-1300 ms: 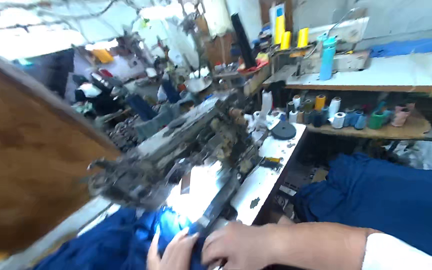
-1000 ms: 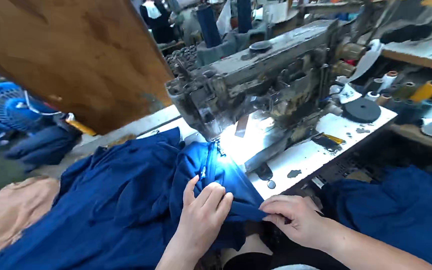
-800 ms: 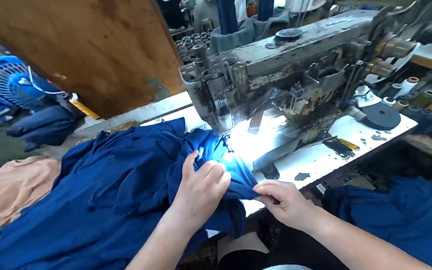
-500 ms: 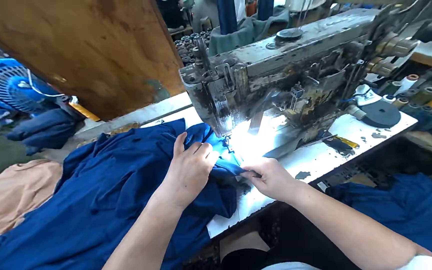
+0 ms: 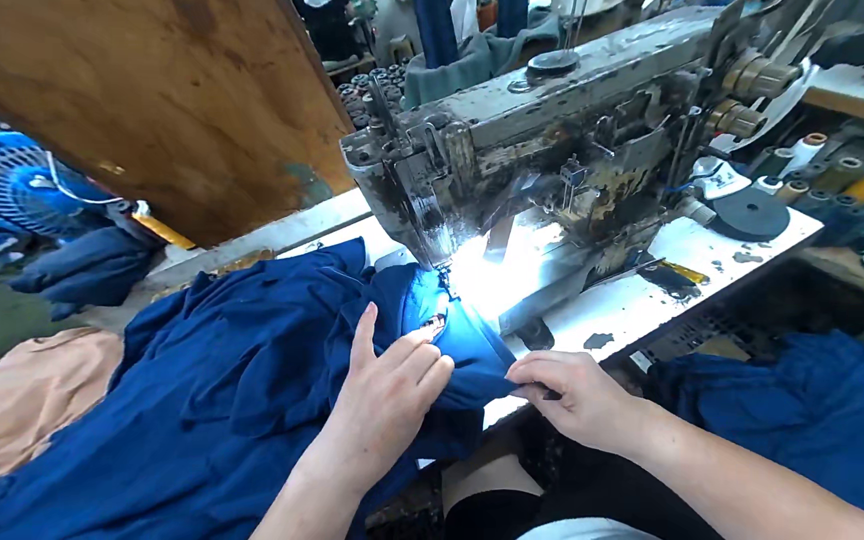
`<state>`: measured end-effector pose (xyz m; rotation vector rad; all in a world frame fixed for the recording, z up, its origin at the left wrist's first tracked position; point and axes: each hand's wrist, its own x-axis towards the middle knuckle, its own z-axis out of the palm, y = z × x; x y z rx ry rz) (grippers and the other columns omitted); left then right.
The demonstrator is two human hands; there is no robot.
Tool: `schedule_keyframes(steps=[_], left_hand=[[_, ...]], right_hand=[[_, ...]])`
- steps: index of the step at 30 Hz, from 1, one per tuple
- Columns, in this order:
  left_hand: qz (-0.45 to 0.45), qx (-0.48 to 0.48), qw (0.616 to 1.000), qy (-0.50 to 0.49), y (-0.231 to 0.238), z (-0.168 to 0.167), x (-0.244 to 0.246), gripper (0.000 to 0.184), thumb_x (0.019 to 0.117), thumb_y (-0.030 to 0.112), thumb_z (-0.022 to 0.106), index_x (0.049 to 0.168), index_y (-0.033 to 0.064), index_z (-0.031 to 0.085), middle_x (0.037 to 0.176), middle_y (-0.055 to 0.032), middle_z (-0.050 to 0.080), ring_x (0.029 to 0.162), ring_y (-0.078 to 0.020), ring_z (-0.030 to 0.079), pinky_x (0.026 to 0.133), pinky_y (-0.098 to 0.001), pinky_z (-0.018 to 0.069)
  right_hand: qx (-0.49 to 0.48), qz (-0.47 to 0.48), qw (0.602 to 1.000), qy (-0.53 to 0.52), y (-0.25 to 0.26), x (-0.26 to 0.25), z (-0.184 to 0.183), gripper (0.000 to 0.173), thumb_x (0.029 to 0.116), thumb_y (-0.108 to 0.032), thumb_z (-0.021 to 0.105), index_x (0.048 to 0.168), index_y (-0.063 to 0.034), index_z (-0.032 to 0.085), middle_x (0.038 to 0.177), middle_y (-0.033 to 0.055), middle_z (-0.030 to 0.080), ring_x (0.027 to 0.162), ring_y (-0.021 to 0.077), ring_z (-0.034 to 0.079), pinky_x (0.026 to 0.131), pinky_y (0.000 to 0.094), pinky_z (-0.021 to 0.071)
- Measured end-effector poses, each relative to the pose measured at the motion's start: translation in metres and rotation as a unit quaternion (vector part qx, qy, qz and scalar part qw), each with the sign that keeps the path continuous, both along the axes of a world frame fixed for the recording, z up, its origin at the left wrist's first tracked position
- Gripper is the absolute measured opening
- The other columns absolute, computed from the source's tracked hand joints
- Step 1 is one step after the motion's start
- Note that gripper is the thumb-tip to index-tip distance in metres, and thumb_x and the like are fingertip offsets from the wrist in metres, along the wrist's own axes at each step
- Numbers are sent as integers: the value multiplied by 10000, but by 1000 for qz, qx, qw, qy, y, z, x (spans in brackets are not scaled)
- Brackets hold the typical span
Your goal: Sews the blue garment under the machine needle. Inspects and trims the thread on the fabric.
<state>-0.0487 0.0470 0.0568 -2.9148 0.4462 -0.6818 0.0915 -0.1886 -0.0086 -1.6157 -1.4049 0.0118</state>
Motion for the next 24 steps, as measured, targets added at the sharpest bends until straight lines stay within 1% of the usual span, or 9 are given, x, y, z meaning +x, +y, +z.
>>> schedule_keyframes(steps=[2,7,13,16,18,19,21,22,24], left_hand=[[11,16,1000,-1,7,2,7,220,929,4,558,1025,140,701,1008,-41,709,1128,-280,674,1066,-786,294],[18,37,999,9,29,10,26,215,932,-29,541,1003,99,698,976,-101,702,1089,-337,676,1073,-805,265],[67,44,996,24,34,13,27,179,840,-13,638,958,104,702,970,-95,696,1061,-348,669,1074,-813,238],[154,50,985,59,18,22,18,365,697,268,788,1018,102,735,1021,-142,693,1075,-413,658,988,-837,292],[183,57,979,68,5,29,14,564,721,555,744,1058,102,752,1018,-147,700,1076,-412,665,999,-807,324],[175,51,981,60,-1,29,14,600,727,605,732,1052,102,750,1008,-141,701,1081,-407,665,1011,-804,322],[111,13,993,29,-12,17,18,522,771,541,779,1069,115,728,1053,-127,704,1137,-399,645,1033,-825,287],[67,0,998,20,-16,7,20,425,839,453,768,1120,140,707,1122,-102,698,1207,-376,620,1051,-831,264],[-14,-10,1000,14,-14,-11,19,220,949,135,653,1169,143,670,1177,-67,701,1285,-319,600,1089,-812,236]], right_hand=[[12,-7,1000,8,13,4,-4,148,991,-130,622,1010,-42,738,1026,74,747,908,103,705,828,236,578],[19,-14,1000,21,45,20,1,174,994,-140,611,989,-27,743,931,82,735,833,120,688,785,259,570],[-19,-13,998,62,62,30,16,239,1011,-173,567,1022,-28,757,791,63,705,638,81,616,638,240,530],[-99,4,990,97,64,35,32,273,1038,-211,543,1082,-28,741,794,65,687,639,94,609,643,265,532],[-171,26,981,92,64,34,46,274,1039,-240,561,1111,-38,731,861,82,701,724,138,641,719,332,552],[-194,39,977,81,63,31,50,265,1026,-240,583,1097,-30,728,881,98,701,776,174,648,761,383,543],[-187,60,980,31,55,17,50,234,999,-221,625,1010,-11,728,915,125,707,873,232,682,821,439,555],[-155,64,986,3,47,7,47,203,983,-192,639,961,-11,728,911,125,711,885,239,693,821,430,569],[-90,60,994,-30,26,-8,36,123,945,-123,651,911,-27,721,904,103,718,843,204,702,764,361,584]])
